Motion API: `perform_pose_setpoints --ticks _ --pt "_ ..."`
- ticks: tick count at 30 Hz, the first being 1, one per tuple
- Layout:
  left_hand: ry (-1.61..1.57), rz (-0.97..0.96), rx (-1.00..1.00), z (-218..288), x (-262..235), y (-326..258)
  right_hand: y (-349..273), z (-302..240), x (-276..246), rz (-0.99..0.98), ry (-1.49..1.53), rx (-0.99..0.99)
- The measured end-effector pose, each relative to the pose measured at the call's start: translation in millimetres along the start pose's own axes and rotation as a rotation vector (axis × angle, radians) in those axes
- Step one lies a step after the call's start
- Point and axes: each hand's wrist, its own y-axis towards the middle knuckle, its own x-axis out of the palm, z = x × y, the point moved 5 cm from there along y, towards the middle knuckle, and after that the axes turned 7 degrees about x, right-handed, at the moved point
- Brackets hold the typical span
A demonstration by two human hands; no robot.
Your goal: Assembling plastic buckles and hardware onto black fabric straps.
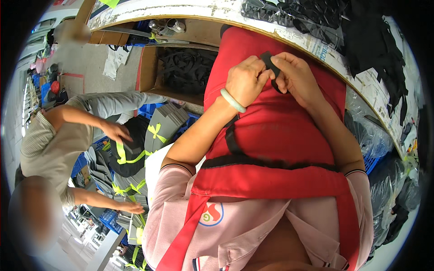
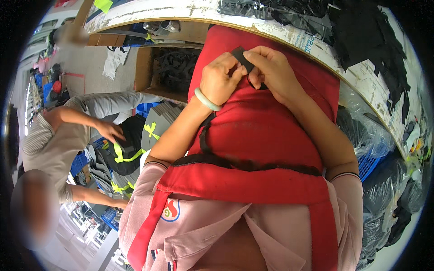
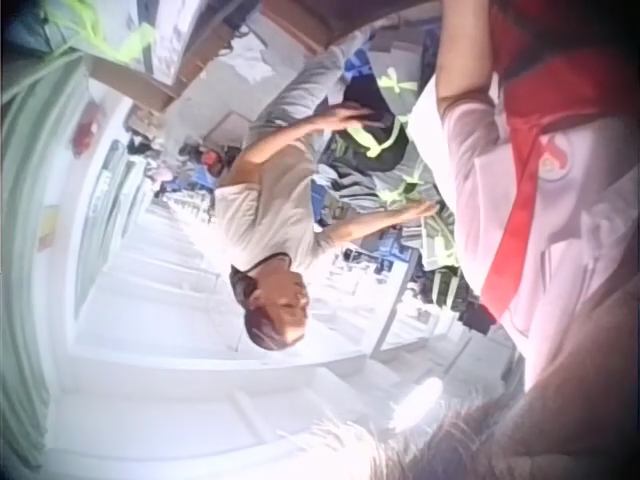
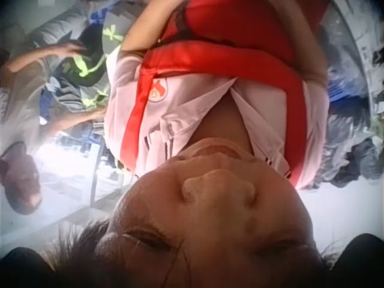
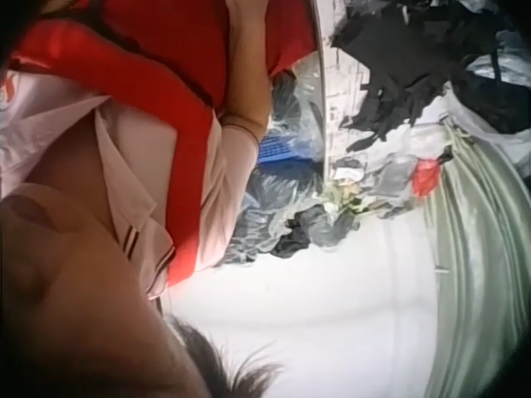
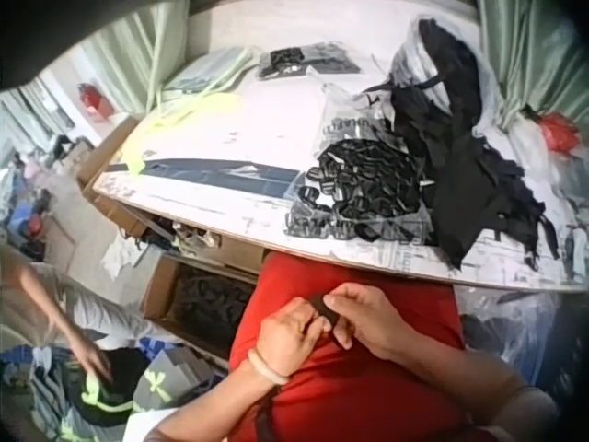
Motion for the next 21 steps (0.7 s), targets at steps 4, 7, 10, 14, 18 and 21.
perform_pose_setpoints --ticks 4,7,10,14,18,21 --pt "-0.118 -0.027 -0.046 0.0 4.9 -1.5 2.6 -3.0 -3.7 0.032 0.040 -0.064" --pt "-0.575 0.031 -0.441 -23.0 9.3 -14.2 -6.5 -7.6 -0.9 0.068 -0.066 -0.022" --pt "-0.665 0.082 -0.506 -22.8 6.6 -13.2 -11.6 -2.4 -3.6 0.074 -0.107 0.034" --pt "-0.639 0.099 -0.416 -19.5 6.5 -12.9 -6.4 6.2 -4.3 0.070 -0.112 0.055" --pt "-0.304 0.104 -0.147 -8.2 -3.9 -4.5 -5.1 7.1 -6.0 0.035 0.048 0.051" --pt "-0.153 0.109 -0.027 0.2 -7.3 -2.5 -5.7 5.1 -2.3 0.002 0.156 0.049"
